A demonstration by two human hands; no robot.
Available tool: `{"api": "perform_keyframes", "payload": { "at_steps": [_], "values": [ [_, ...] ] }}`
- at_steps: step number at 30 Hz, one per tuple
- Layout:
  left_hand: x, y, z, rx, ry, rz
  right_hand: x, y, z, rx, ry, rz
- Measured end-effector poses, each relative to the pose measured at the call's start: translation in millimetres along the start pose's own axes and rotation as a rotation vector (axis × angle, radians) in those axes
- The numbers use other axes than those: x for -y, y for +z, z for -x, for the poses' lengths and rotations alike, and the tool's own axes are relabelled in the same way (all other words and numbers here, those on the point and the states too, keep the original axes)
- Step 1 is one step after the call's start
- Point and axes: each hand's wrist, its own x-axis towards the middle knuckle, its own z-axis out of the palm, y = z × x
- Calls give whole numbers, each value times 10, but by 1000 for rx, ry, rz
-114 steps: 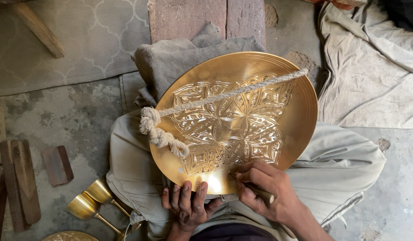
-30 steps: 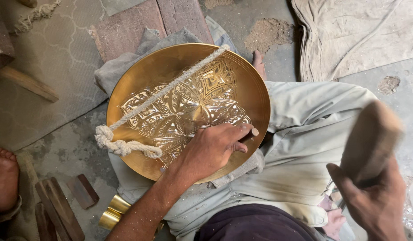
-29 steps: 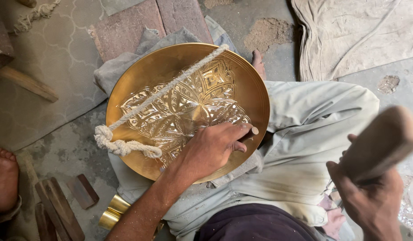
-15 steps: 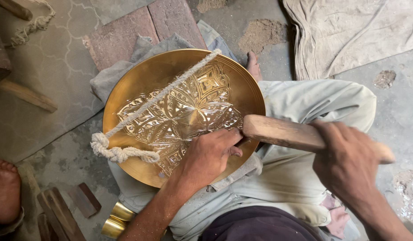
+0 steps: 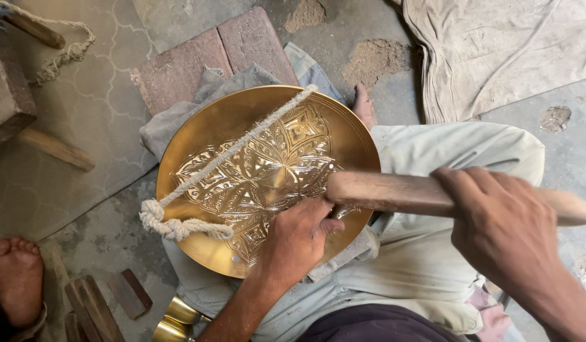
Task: The person sits on the floor with a brass plate on their lap and hammers a chisel with a wooden mallet to emboss a decorative floral pattern into the metal. They reposition the plate and chisel repeatedly to work across the design, with finished brass plates and goblets on the floor nearby.
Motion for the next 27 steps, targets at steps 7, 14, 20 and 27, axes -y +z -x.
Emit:
{"api": "perform_keyframes", "payload": {
  "at_steps": [7, 14, 20, 27],
  "values": [
    [38, 11, 35, -67, 59, 54, 112, -14, -55, 89, 72, 67],
    [48, -32, 53, 4, -34, 107, 67, 117, -50, 283, 313, -154],
    [93, -55, 42, 20, -8, 87, 77, 180, -10, 72, 267, -517],
    [159, -34, 49, 57, 0, 108, 105, 179, 7, 74, 157, -118]
  ]
}}
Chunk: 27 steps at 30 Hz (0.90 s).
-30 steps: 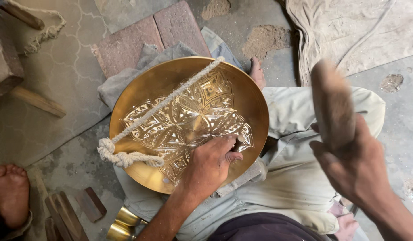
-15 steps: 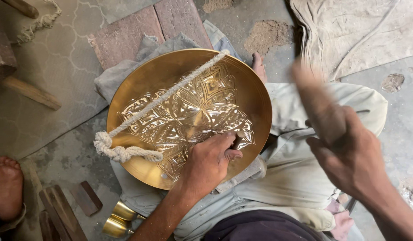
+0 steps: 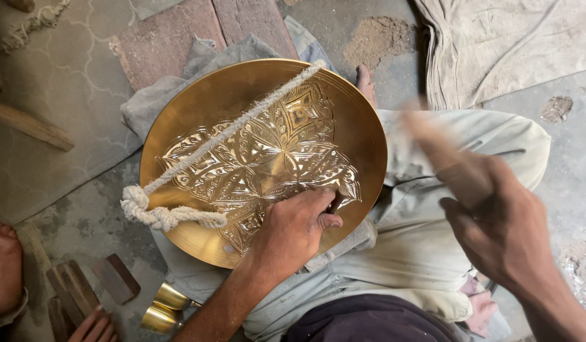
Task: The person sits on the floor with a brass plate on their lap and hammers a chisel with a wooden mallet to emboss a decorative floral pattern into the metal. They reposition the plate and chisel repeatedly to work across the design, with finished brass plates and goblets on the floor nearby.
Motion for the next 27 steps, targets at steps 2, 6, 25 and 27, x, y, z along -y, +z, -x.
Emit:
{"api": "perform_keyframes", "payload": {
  "at_steps": [2, 6, 25, 27],
  "values": [
    [28, -1, -4, 2, 4, 0, 1, 26, 16, 153, 314, 17],
    [80, 10, -6, 9, 12, 2, -17, 64, 83, -15, -105, 136],
    [236, -26, -2, 217, -56, 214, 12, 277, 438, 97, 376, -60],
    [248, -47, -5, 242, -45, 155, -4, 322, 484, 118, 314, 67]
  ]
}}
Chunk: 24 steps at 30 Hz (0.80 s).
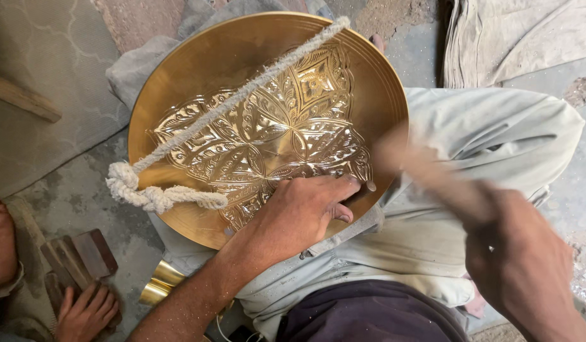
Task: The person sits on the floor with a brass plate on their lap and hammers a chisel with a wooden mallet to emboss a decorative floral pattern into the metal. They reposition the plate and chisel repeatedly to work across the design, with finished brass plates and goblets on the floor nearby.
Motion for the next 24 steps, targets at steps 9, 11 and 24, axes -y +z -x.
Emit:
{"api": "perform_keyframes", "payload": {
  "at_steps": [9, 11, 24],
  "values": [
    [30, -104, -12, 46, 81, -72, -145, 232, 160, 3, -157, 256],
    [35, -133, 2, 56, 81, -91, -152, 295, 241, -92, -35, -60],
    [64, -301, 57, 156, 51, -61, -52, 578, 417, -159, -200, -66]
  ]
}}
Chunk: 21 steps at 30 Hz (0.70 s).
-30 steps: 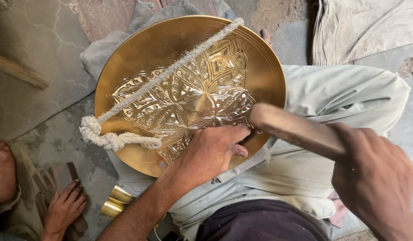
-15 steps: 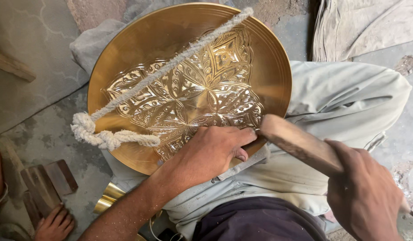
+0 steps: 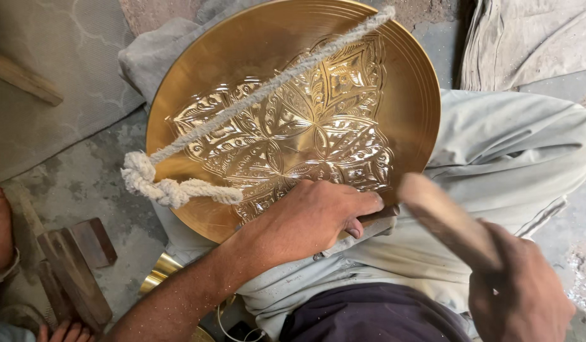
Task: The person sits on the floor with a brass plate on their lap and hammers a chisel with a wooden mallet to emboss a decorative floral pattern into the metal. They reposition the plate and chisel repeatedly to work across the design, with finished brass plates and goblets on the floor nearby.
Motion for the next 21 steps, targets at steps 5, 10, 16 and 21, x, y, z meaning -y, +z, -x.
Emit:
{"api": "perform_keyframes", "payload": {
  "at_steps": [5, 10, 16, 21],
  "values": [
    [41, -3, 38, 47, -37, 76, 26, 82, 109, -110, -81, 112],
    [-71, -23, 418, -524, 131, -211, -190, -106, -8, -7, 112, -137],
    [-355, 286, 1025, -1260, -314, 240, -183, -277, -347, -116, 157, -676],
    [-512, 639, 1034, -1414, -446, 218, 153, -458, -601, -18, 9, -606]
  ]
}}
